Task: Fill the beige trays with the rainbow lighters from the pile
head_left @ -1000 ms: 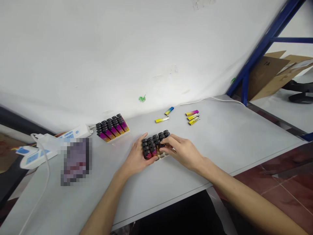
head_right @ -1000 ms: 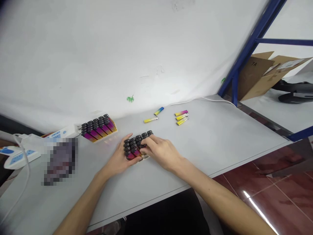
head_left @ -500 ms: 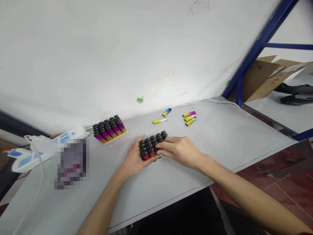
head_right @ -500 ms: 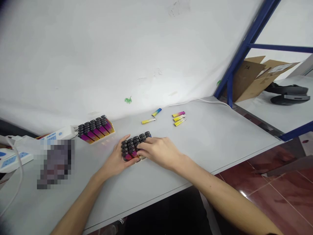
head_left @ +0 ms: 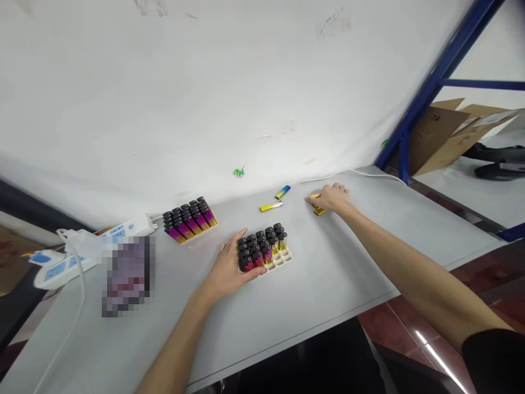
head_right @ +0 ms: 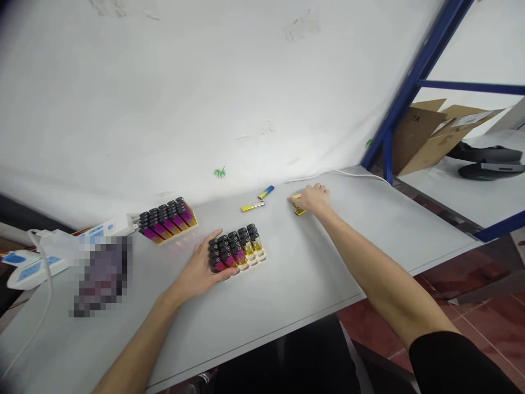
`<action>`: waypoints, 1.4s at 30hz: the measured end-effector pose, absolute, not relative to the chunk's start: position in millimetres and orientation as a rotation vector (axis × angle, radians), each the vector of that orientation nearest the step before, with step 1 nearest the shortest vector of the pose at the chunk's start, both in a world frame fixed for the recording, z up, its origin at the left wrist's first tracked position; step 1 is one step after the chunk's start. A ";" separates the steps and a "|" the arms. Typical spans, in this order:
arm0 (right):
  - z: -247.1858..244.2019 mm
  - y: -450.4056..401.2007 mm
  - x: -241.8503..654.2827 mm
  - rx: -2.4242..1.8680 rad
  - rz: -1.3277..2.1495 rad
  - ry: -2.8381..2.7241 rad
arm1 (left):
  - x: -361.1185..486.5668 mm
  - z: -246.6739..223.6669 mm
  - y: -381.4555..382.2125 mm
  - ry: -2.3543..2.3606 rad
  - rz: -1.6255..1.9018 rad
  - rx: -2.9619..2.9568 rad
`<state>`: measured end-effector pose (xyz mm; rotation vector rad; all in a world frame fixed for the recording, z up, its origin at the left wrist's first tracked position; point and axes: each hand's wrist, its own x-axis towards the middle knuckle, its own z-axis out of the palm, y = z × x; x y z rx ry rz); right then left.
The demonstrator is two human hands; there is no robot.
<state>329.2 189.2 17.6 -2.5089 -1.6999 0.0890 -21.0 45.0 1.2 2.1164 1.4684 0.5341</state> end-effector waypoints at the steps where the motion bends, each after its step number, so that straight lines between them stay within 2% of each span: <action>1: 16.7 188.5 326.8 -2.463 0.046 -1.742 | -20.7 1.7 44.9 1.467 0.533 2.123; 3: 17.0 182.5 319.5 -2.274 -0.017 -1.798 | -20.0 2.6 44.3 1.467 0.540 2.132; 5: 18.1 173.3 310.1 -1.973 0.085 -1.792 | -19.8 3.0 43.5 1.465 0.547 2.141; 10: 11.8 150.6 283.0 -1.293 0.959 -1.384 | -21.5 1.7 41.8 1.467 0.552 2.159; 14: 0.8 139.8 265.4 -1.050 1.246 -1.005 | -21.6 1.7 41.8 1.477 0.528 2.156; 24: -0.5 121.7 261.2 -0.992 1.382 -1.131 | -19.0 3.7 42.1 1.530 0.508 2.177; 34: 9.1 109.4 248.1 -1.025 1.523 -0.951 | -19.9 3.1 40.7 1.525 0.538 2.175; 42: 12.2 107.7 242.1 -1.132 1.505 -0.856 | -16.9 7.5 40.2 1.520 0.566 2.179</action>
